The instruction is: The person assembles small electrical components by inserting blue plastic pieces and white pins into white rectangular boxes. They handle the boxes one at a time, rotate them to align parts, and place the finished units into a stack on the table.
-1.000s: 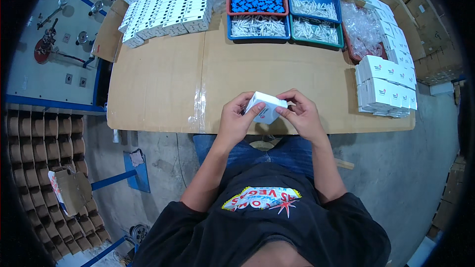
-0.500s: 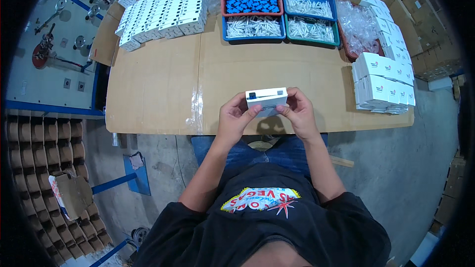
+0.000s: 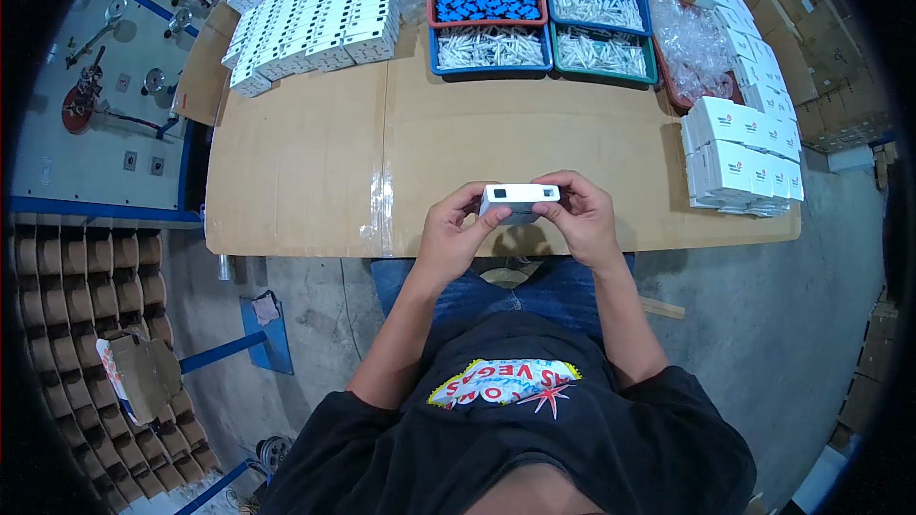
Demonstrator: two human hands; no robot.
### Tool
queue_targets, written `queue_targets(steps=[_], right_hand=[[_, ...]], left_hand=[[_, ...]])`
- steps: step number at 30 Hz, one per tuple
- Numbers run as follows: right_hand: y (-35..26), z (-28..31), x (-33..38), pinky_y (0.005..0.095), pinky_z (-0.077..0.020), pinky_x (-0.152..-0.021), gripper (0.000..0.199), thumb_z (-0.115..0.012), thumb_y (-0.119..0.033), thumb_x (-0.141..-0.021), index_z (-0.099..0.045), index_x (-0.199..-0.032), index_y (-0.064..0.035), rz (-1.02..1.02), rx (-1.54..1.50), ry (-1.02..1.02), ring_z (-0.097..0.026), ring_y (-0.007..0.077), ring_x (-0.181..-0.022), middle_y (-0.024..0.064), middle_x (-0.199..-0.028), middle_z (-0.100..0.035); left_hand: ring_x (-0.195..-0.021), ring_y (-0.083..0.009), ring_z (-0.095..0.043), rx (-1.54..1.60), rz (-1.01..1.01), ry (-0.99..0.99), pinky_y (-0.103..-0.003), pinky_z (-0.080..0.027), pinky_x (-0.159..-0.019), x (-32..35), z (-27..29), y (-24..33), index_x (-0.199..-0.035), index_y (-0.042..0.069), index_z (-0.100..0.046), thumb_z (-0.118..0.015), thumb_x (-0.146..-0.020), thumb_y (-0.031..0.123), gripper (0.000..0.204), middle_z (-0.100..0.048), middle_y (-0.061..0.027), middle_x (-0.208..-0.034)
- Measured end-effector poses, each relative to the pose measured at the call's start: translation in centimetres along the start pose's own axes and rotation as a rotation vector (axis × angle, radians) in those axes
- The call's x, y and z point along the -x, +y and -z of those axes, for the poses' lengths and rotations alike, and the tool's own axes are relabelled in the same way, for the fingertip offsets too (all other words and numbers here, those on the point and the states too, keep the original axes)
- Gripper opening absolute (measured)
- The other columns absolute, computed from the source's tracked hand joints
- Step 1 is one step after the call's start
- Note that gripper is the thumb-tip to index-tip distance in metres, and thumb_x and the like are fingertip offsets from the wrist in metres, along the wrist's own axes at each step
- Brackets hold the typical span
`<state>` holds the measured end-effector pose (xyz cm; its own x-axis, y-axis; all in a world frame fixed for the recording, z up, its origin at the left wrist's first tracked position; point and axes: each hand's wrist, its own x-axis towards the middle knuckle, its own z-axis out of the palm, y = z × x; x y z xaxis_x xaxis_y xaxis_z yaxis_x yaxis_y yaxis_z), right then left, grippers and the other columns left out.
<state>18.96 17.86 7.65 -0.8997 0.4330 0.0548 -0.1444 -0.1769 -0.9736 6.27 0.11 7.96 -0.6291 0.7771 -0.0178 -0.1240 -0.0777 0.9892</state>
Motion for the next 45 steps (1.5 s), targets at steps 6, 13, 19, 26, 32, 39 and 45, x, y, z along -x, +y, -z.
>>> queue_targets(steps=[6,13,19,26,32,39,45], right_hand=[[-0.6,-0.3,-0.1,0.0287,-0.0552,-0.093,0.031,-0.075,0.003,-0.092,-0.066,-0.122,0.0022,0.008,-0.036,0.028,-0.067,0.0128,-0.104,0.0063,-0.110,-0.071],[-0.9,-0.2,-0.2,0.0281,-0.0544,-0.091,0.031,-0.076,0.002,-0.091,-0.068,-0.121,0.0014,0.047,0.016,-0.002,-0.066,0.0122,-0.102,0.0050,-0.110,-0.071],[-0.7,-0.2,-0.1,0.0285,-0.0553,-0.092,0.034,-0.079,0.003,-0.088,-0.070,-0.120,0.0012,0.004,-0.014,0.038,-0.067,0.0126,-0.103,0.0054,-0.111,-0.071],[-0.7,-1.3,-0.7,0.0318,-0.0575,-0.097,0.042,-0.073,0.009,-0.089,-0.064,-0.129,0.0006,0.141,0.109,0.136,-0.064,0.0193,-0.121,0.0115,-0.127,-0.067],[0.0,-0.7,-0.4,0.0361,-0.0561,-0.106,0.042,-0.067,0.013,-0.090,-0.062,-0.130,0.0013,0.099,-0.043,0.098,-0.061,0.0232,-0.127,0.0141,-0.134,-0.063],[0.1,-2.0,-1.0,0.0389,-0.0475,-0.113,0.066,-0.074,0.002,-0.090,-0.045,-0.149,0.0011,0.186,0.081,0.199,-0.055,0.0246,-0.135,0.0139,-0.142,-0.057],[1.9,-1.7,-0.3,0.0395,-0.0469,-0.111,0.061,-0.071,-0.016,-0.098,-0.044,-0.150,0.0017,-0.002,0.090,0.172,-0.057,0.0257,-0.132,0.0158,-0.142,-0.058]], left_hand=[[-0.111,-0.0143,-0.065,-0.026,-0.058,-0.008,-0.031,-0.051,-0.099,-0.2,-0.1,0.6,-0.127,-0.001,-0.065,-0.073,-0.097,0.008,0.033,-0.071,-0.0061,-0.115],[-0.114,-0.0179,-0.065,0.105,-0.002,-0.026,-0.033,-0.051,-0.104,-0.2,-0.5,0.8,-0.132,-0.004,-0.063,-0.069,-0.100,0.010,0.035,-0.070,-0.0098,-0.121],[-0.113,-0.0178,-0.066,0.112,0.000,-0.024,-0.032,-0.052,-0.103,-0.5,-0.4,0.6,-0.131,-0.004,-0.064,-0.066,-0.102,0.010,0.032,-0.071,-0.0097,-0.121],[-0.134,-0.0241,-0.055,0.000,-0.315,-0.015,-0.039,-0.045,-0.113,-1.4,-0.5,-0.5,-0.131,0.004,-0.067,-0.071,-0.097,0.007,0.034,-0.063,-0.0153,-0.137],[-0.141,-0.0272,-0.049,0.054,-0.283,-0.124,-0.041,-0.043,-0.115,-1.6,0.1,-0.6,-0.130,0.006,-0.068,-0.071,-0.095,0.005,0.036,-0.059,-0.0171,-0.144],[-0.139,-0.0244,-0.051,0.206,-0.141,-0.010,-0.042,-0.040,-0.117,-1.5,-0.8,-0.3,-0.145,0.005,-0.057,-0.065,-0.103,0.027,0.049,-0.053,-0.0135,-0.151],[-0.131,-0.0294,-0.058,0.258,0.050,-0.202,-0.042,-0.046,-0.111,-1.0,-1.6,1.2,-0.155,-0.002,-0.042,-0.052,-0.108,0.042,0.065,-0.051,-0.0184,-0.152]])
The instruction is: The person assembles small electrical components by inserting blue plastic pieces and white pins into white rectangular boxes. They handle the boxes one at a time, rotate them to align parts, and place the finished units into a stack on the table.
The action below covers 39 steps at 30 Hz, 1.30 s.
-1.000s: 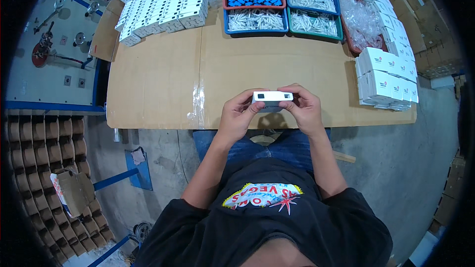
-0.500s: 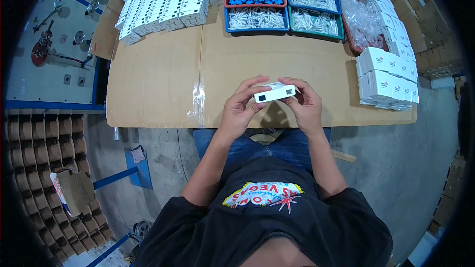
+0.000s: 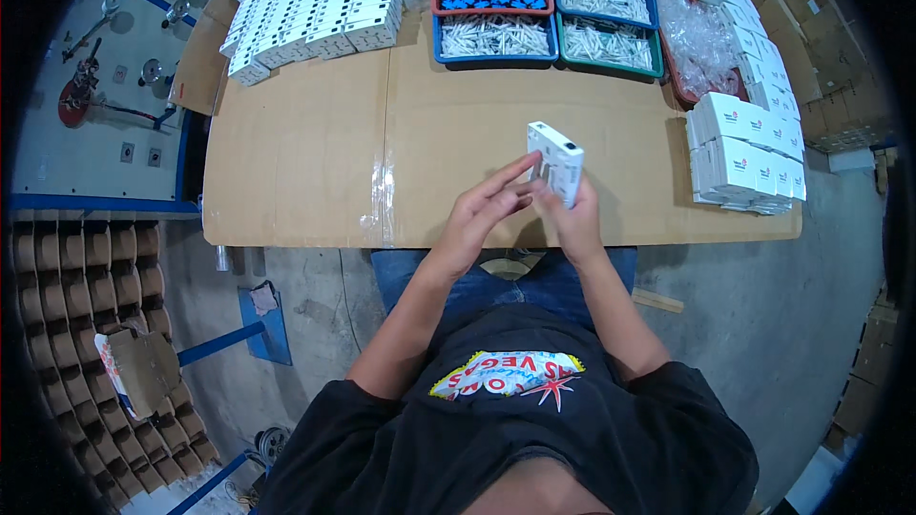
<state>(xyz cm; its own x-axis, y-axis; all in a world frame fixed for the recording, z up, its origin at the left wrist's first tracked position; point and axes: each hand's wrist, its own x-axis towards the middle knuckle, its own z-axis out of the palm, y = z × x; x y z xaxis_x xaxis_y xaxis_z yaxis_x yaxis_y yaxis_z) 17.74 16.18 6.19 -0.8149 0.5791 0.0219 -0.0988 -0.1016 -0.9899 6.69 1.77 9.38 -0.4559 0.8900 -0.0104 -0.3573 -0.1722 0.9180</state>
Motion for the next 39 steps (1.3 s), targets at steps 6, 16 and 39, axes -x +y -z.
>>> queue_targets(steps=[6,16,39], right_hand=[[-2.3,-0.4,-1.5,0.0445,-0.0476,-0.113,0.056,-0.040,-0.032,-0.111,-0.036,-0.154,0.0022,-0.184,-0.682,0.063,-0.057,0.0330,-0.136,0.0232,-0.150,-0.052],[0.0,0.4,-1.4,0.0363,-0.0384,-0.114,0.047,-0.069,-0.008,-0.099,-0.057,-0.144,-0.0035,0.183,0.063,0.117,-0.047,0.0193,-0.136,0.0068,-0.147,-0.048],[0.8,0.2,-2.0,0.0324,-0.0558,-0.094,0.027,-0.063,-0.011,-0.105,-0.057,-0.129,0.0003,-0.111,-0.436,0.244,-0.067,0.0148,-0.107,0.0075,-0.119,-0.068]], left_hand=[[-0.115,-0.0263,-0.067,0.011,-0.055,0.181,-0.039,-0.053,-0.104,-0.3,1.1,-1.1,-0.115,-0.002,-0.064,-0.059,-0.101,0.005,0.016,-0.065,-0.0187,-0.129],[-0.108,-0.0179,-0.067,-0.036,-0.031,0.356,-0.033,-0.054,-0.098,0.1,5.1,-3.8,-0.096,0.002,-0.066,-0.071,-0.092,-0.008,0.011,-0.070,-0.0138,-0.117],[-0.093,-0.0172,-0.068,-0.613,-0.099,0.812,-0.033,-0.054,-0.084,0.4,17.6,-5.9,-0.097,0.001,-0.074,-0.071,-0.098,0.015,0.014,-0.074,-0.0085,-0.100]])
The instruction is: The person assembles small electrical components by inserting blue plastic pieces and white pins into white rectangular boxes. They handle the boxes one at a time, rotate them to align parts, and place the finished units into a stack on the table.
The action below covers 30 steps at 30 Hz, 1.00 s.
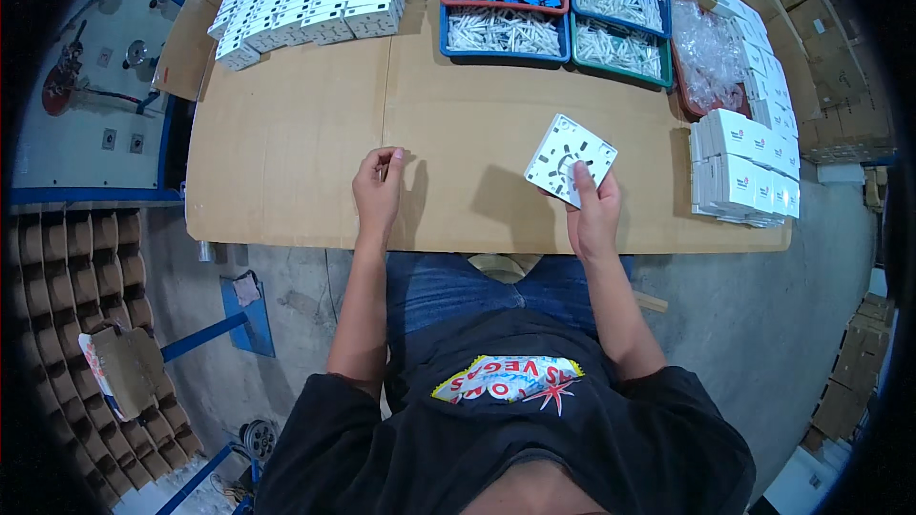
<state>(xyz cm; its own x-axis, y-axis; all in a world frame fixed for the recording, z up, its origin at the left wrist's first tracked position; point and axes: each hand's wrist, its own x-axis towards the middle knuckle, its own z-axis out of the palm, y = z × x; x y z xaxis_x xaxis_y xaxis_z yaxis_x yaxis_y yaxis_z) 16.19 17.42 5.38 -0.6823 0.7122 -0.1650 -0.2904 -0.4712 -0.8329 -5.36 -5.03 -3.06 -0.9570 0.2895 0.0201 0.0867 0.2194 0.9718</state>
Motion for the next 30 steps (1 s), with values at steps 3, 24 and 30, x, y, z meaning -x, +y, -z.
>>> queue_targets(steps=[3,24,30], right_hand=[[0.9,0.1,-0.3,0.0311,-0.0526,-0.096,0.025,-0.061,-0.013,-0.106,-0.059,-0.128,-0.0008,0.080,0.065,0.013,-0.065,0.0131,-0.106,0.0052,-0.117,-0.067],[4.5,-7.7,-7.4,0.0263,-0.0521,-0.081,0.025,-0.074,-0.006,-0.096,-0.063,-0.117,-0.0011,0.151,0.550,-0.190,-0.064,0.0094,-0.093,0.0035,-0.106,-0.070],[5.2,-13.7,-10.9,0.0251,-0.0514,-0.078,0.025,-0.075,-0.007,-0.095,-0.063,-0.116,-0.0012,0.267,0.466,-0.285,-0.063,0.0082,-0.091,0.0041,-0.105,-0.070]], left_hand=[[-0.095,-0.0222,-0.067,-0.210,-0.208,0.044,-0.036,-0.054,-0.085,0.9,-0.4,-0.3,-0.098,0.004,-0.074,-0.074,-0.094,0.015,0.012,-0.073,-0.0090,-0.098],[-0.137,-0.0349,-0.048,-0.748,-0.355,0.111,-0.051,-0.034,-0.113,1.0,-0.8,1.0,-0.127,0.007,-0.064,-0.070,-0.091,0.023,0.040,-0.054,-0.0159,-0.144],[-0.136,-0.0360,-0.047,-0.777,-0.368,0.107,-0.053,-0.035,-0.112,0.8,-0.8,1.8,-0.125,0.005,-0.062,-0.069,-0.087,0.021,0.042,-0.054,-0.0174,-0.141]])
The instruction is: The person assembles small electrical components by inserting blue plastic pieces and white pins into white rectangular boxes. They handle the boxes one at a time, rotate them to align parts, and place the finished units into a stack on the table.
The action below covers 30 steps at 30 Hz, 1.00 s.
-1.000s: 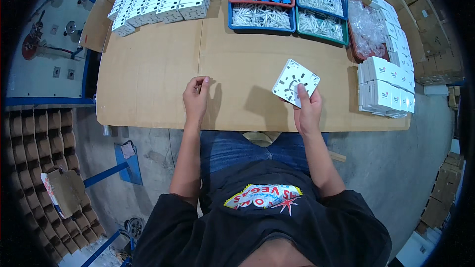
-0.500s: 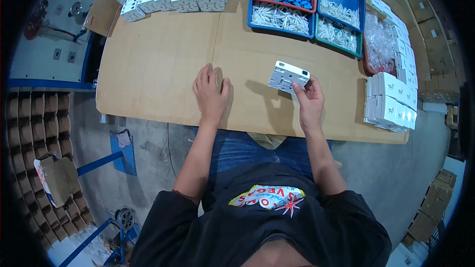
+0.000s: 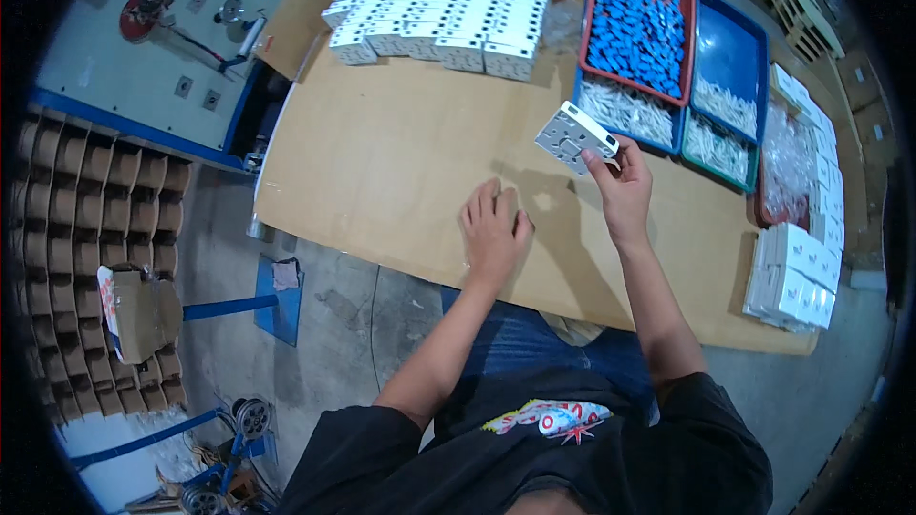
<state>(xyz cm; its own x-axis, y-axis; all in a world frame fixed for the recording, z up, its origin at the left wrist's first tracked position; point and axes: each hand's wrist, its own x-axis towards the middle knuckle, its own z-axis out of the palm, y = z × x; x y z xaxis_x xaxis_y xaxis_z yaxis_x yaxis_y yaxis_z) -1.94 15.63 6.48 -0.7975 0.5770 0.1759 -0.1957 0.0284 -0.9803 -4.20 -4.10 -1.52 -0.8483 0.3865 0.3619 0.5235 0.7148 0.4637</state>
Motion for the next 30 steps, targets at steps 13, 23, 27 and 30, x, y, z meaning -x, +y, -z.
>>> queue_targets(steps=[13,23,27,30], right_hand=[[0.9,-8.5,-11.0,0.0258,-0.0537,-0.079,0.033,-0.077,-0.008,-0.094,-0.062,-0.122,0.0018,0.134,0.002,-0.170,-0.066,0.0111,-0.090,0.0051,-0.100,-0.068],[-0.1,-14.8,-19.7,0.0265,-0.0524,-0.072,0.041,-0.081,-0.016,-0.091,-0.064,-0.127,-0.0034,0.400,0.253,-0.195,-0.065,0.0122,-0.090,0.0052,-0.094,-0.068],[-0.2,-18.0,-23.7,0.0283,-0.0521,-0.071,0.041,-0.083,-0.023,-0.089,-0.068,-0.123,-0.0053,0.362,0.321,-0.195,-0.067,0.0115,-0.082,0.0066,-0.088,-0.072],[0.8,-20.9,-27.0,0.0284,-0.0526,-0.074,0.041,-0.081,-0.022,-0.091,-0.067,-0.125,-0.0038,0.411,0.367,-0.222,-0.067,0.0118,-0.082,0.0083,-0.089,-0.074]], left_hand=[[-0.133,-0.0345,-0.048,-0.019,0.024,0.002,-0.051,-0.037,-0.109,-0.4,0.9,0.1,-0.123,0.007,-0.061,-0.072,-0.083,0.022,0.044,-0.055,-0.0168,-0.137],[-0.135,-0.0352,-0.047,0.000,0.057,-0.047,-0.052,-0.036,-0.112,-0.9,1.4,0.0,-0.126,0.006,-0.058,-0.067,-0.086,0.024,0.045,-0.053,-0.0182,-0.139],[-0.135,-0.0342,-0.046,0.013,0.077,-0.049,-0.051,-0.036,-0.111,-0.9,0.8,-0.3,-0.123,0.006,-0.059,-0.069,-0.084,0.025,0.044,-0.052,-0.0171,-0.140],[-0.137,-0.0338,-0.045,0.025,0.103,-0.073,-0.051,-0.035,-0.111,-1.0,1.0,-0.5,-0.123,0.006,-0.059,-0.069,-0.086,0.027,0.044,-0.051,-0.0170,-0.142]])
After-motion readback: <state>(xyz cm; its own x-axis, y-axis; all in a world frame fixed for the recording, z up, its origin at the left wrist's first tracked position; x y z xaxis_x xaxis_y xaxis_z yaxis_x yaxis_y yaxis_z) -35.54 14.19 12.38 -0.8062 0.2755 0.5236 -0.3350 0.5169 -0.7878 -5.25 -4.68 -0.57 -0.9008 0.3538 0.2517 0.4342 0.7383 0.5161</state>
